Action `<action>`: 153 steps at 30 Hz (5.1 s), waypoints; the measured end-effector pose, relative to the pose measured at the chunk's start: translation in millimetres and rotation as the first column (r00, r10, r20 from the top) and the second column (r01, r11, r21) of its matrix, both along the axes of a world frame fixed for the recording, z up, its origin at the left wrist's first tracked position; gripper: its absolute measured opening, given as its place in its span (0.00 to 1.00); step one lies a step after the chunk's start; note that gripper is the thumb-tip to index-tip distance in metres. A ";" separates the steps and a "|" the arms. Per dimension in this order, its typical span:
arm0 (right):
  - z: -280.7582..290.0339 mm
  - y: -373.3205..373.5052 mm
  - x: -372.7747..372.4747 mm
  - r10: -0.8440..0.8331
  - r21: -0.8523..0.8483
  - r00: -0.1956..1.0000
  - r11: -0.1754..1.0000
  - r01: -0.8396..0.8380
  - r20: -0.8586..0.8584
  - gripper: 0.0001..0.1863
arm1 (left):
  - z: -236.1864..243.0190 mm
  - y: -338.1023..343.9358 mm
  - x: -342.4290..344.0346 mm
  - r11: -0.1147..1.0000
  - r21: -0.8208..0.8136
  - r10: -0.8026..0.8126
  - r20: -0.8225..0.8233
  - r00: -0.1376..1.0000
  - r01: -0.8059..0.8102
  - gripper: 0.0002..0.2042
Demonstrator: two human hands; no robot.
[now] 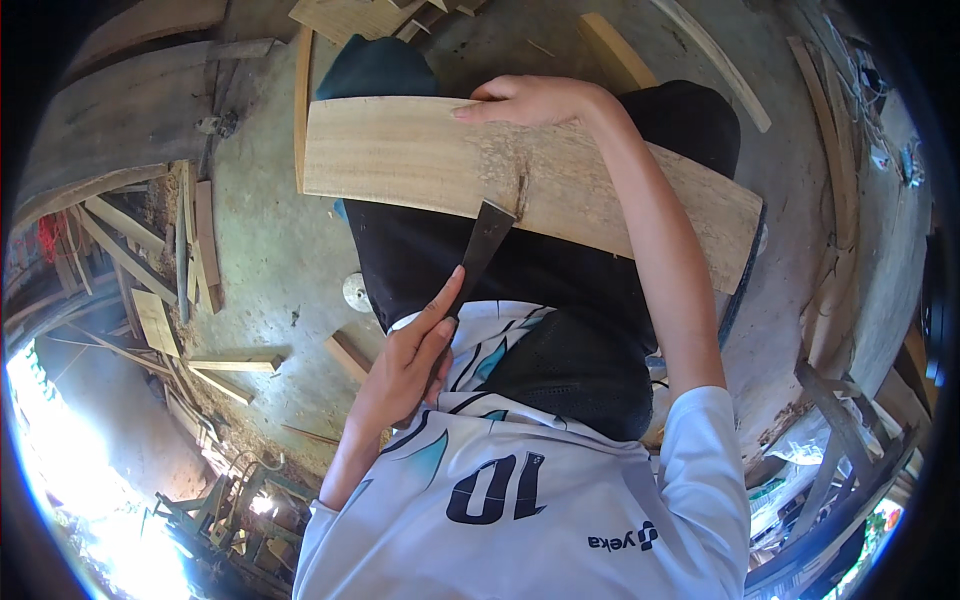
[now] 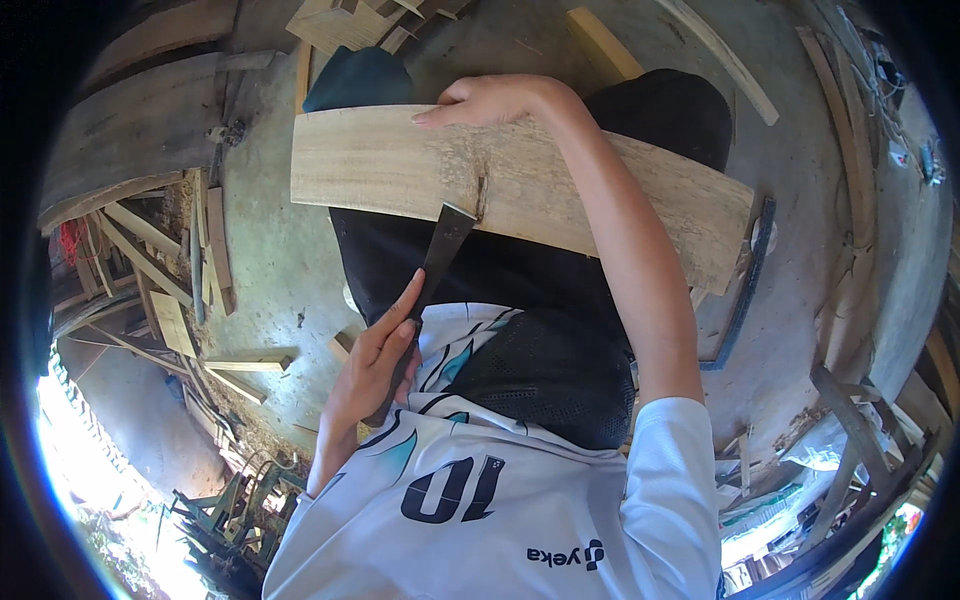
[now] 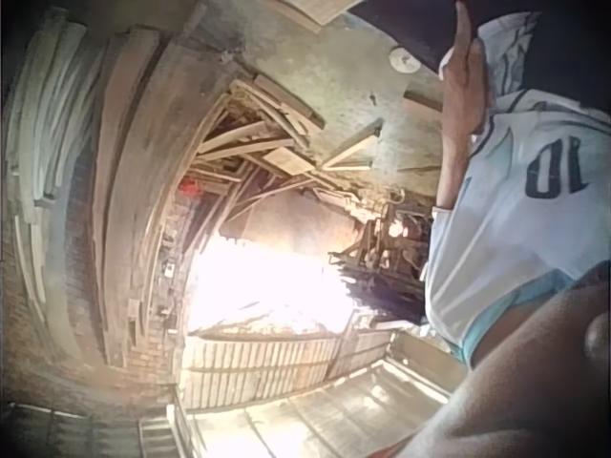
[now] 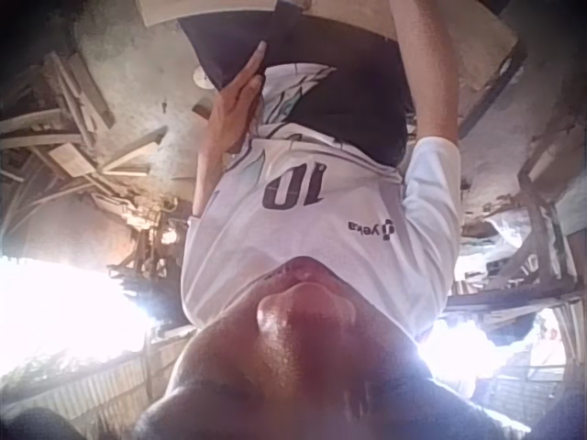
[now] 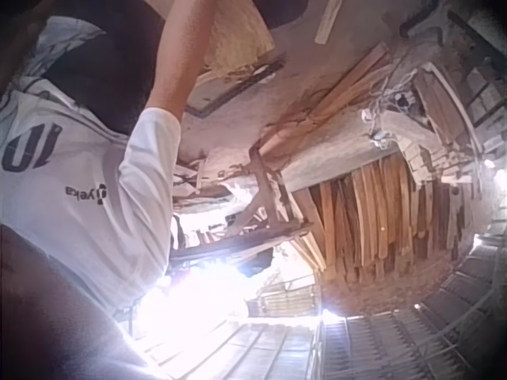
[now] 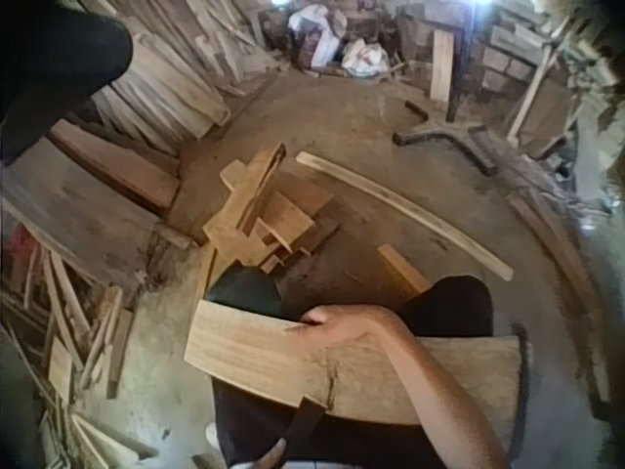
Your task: Sanding and chiseling a piece of wood in a workshop environment.
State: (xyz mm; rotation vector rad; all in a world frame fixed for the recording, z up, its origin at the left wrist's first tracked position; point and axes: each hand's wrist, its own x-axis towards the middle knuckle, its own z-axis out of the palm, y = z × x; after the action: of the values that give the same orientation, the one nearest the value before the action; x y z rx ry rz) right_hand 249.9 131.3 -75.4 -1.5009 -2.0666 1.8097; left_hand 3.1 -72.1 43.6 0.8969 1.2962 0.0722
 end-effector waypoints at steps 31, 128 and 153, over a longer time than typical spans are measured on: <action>-16.1 2.1 -2.8 -0.064 0.021 0.994 0.998 0.066 -0.083 0.43 | 17.0 -7.1 15.7 0.994 0.084 -0.052 -0.145 0.988 0.065 0.24; -25.9 5.3 -5.3 -0.041 0.103 0.999 0.994 0.044 -0.030 0.39 | 10.4 15.4 -9.7 0.993 -0.011 -0.119 -0.019 0.993 0.119 0.24; -20.7 2.3 -7.0 -0.045 0.159 0.999 0.986 0.047 -0.018 0.38 | 21.4 12.8 4.2 0.995 -0.019 -0.097 -0.087 0.991 0.095 0.23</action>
State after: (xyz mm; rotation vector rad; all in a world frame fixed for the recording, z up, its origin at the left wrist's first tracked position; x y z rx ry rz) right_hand 242.9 133.6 -96.1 -1.4764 -2.0949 1.5928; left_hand 7.3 -59.3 65.0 0.9572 1.3317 -0.0529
